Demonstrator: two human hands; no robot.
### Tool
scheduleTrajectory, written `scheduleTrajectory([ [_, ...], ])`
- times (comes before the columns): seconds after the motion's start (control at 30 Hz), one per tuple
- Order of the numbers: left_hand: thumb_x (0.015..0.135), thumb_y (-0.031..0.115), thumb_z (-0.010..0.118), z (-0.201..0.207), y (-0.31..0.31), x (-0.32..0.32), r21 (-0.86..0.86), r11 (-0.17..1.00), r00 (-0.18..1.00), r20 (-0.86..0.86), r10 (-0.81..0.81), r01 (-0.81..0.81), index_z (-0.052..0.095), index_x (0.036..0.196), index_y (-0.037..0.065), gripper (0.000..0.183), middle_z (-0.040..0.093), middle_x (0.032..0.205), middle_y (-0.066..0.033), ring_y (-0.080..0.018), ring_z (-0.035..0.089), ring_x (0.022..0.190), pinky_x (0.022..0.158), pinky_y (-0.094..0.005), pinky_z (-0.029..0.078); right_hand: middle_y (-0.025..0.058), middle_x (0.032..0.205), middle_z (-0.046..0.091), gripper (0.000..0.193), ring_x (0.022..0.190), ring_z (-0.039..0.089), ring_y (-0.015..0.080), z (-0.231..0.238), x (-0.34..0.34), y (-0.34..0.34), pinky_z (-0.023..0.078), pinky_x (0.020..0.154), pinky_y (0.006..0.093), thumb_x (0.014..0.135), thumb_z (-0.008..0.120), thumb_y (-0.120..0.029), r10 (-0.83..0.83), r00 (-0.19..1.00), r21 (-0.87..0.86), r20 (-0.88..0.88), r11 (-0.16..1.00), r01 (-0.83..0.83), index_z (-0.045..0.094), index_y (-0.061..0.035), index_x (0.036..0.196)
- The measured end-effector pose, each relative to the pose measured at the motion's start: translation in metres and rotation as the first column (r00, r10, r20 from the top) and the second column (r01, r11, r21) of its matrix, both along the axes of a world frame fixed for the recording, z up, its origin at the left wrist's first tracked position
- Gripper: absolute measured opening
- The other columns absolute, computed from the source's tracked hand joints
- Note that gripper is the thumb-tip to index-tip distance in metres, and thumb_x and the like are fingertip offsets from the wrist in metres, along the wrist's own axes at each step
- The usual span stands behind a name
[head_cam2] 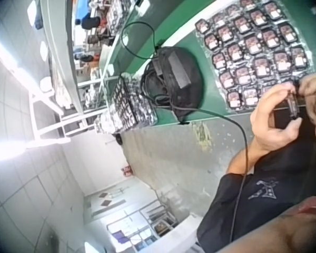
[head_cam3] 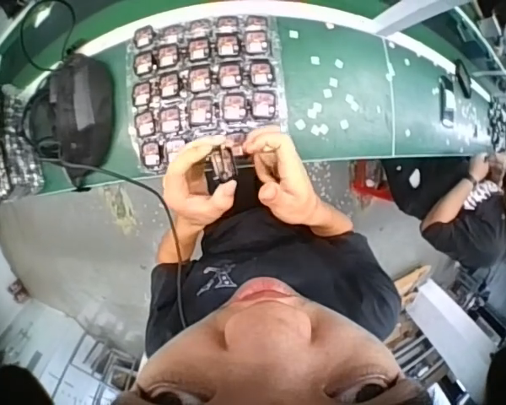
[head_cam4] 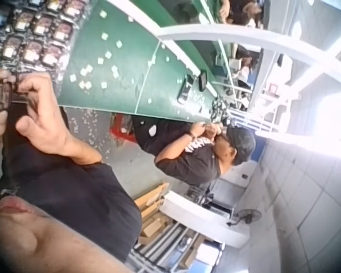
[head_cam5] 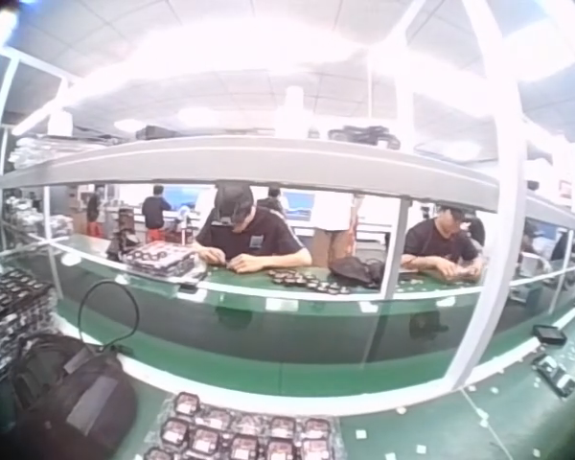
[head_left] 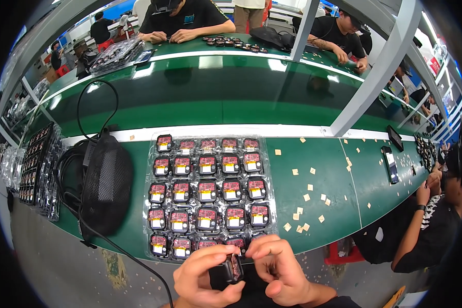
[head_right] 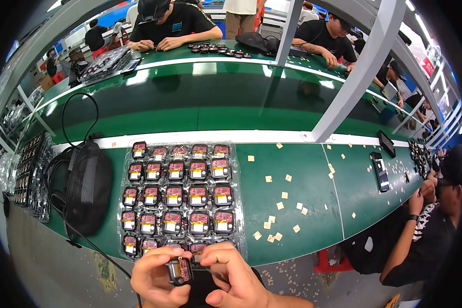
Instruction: The recorder is assembling smartwatch components, specifically applying small adhesive tabs or stickers to the internal chassis of watch bodies using tweezers and placing them into a protective tray.
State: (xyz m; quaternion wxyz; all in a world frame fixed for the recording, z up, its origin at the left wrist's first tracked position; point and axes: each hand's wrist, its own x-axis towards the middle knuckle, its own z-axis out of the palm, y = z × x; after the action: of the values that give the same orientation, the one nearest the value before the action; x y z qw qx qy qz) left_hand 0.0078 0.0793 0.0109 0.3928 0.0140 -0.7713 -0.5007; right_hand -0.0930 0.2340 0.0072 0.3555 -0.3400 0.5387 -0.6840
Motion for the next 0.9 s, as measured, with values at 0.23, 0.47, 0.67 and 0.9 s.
scheduleTrajectory([
  [0.23, 0.077, 0.04, 0.089, -0.006, 0.004, -0.007, 0.775, 0.625, 0.992, -0.03, -0.119, 0.098, 0.046, 0.136, -0.004, 0.086, 0.067, 0.111, -0.0197, -0.0288, 0.072, 0.095, 0.086, -0.0409, 0.061, 0.008, 0.1, 0.048, 0.041, 0.08, 0.048, 0.0133, 0.029, -0.007, -0.009, 0.044, 0.07, 0.0261, 0.091, 0.065, 0.001, -0.128, 0.779, 0.175, -0.613, 0.94, 0.293, 0.062, 0.0011, 0.131],
  [0.47, 0.079, 0.035, 0.087, -0.01, 0.001, -0.009, 0.837, 0.527, 0.982, -0.064, -0.175, 0.148, 0.05, 0.13, -0.005, 0.074, 0.067, 0.118, -0.0255, -0.0334, 0.071, 0.105, 0.091, -0.0446, 0.061, 0.0147, 0.096, 0.068, 0.038, 0.077, 0.068, 0.0208, 0.016, -0.01, -0.017, 0.056, 0.064, 0.0305, 0.082, 0.079, -0.001, -0.245, 0.648, 0.049, -0.721, 0.915, 0.4, 0.069, 0.0032, 0.118],
  [0.67, 0.08, 0.034, 0.087, -0.011, 0.0, -0.005, 0.814, 0.563, 0.982, -0.045, -0.186, 0.143, 0.05, 0.127, -0.002, 0.069, 0.067, 0.119, -0.0262, -0.0344, 0.07, 0.108, 0.096, -0.0465, 0.058, 0.0097, 0.087, 0.07, 0.031, 0.06, 0.064, 0.0218, 0.007, -0.02, -0.017, 0.052, 0.053, 0.0299, 0.074, 0.082, -0.001, -0.318, 0.444, -0.139, -0.838, 0.91, 0.39, 0.074, -0.0012, 0.105],
  [0.9, 0.081, 0.032, 0.087, -0.016, 0.0, -0.006, 0.78, 0.597, 0.976, -0.078, -0.203, 0.187, 0.05, 0.127, -0.001, 0.068, 0.066, 0.12, -0.0262, -0.0336, 0.069, 0.11, 0.099, -0.0463, 0.056, 0.0087, 0.087, 0.07, 0.03, 0.058, 0.063, 0.0186, 0.009, -0.021, -0.014, 0.05, 0.052, 0.0288, 0.074, 0.081, 0.0, -0.265, 0.391, -0.108, -0.881, 0.919, 0.38, 0.075, -0.0007, 0.103],
])
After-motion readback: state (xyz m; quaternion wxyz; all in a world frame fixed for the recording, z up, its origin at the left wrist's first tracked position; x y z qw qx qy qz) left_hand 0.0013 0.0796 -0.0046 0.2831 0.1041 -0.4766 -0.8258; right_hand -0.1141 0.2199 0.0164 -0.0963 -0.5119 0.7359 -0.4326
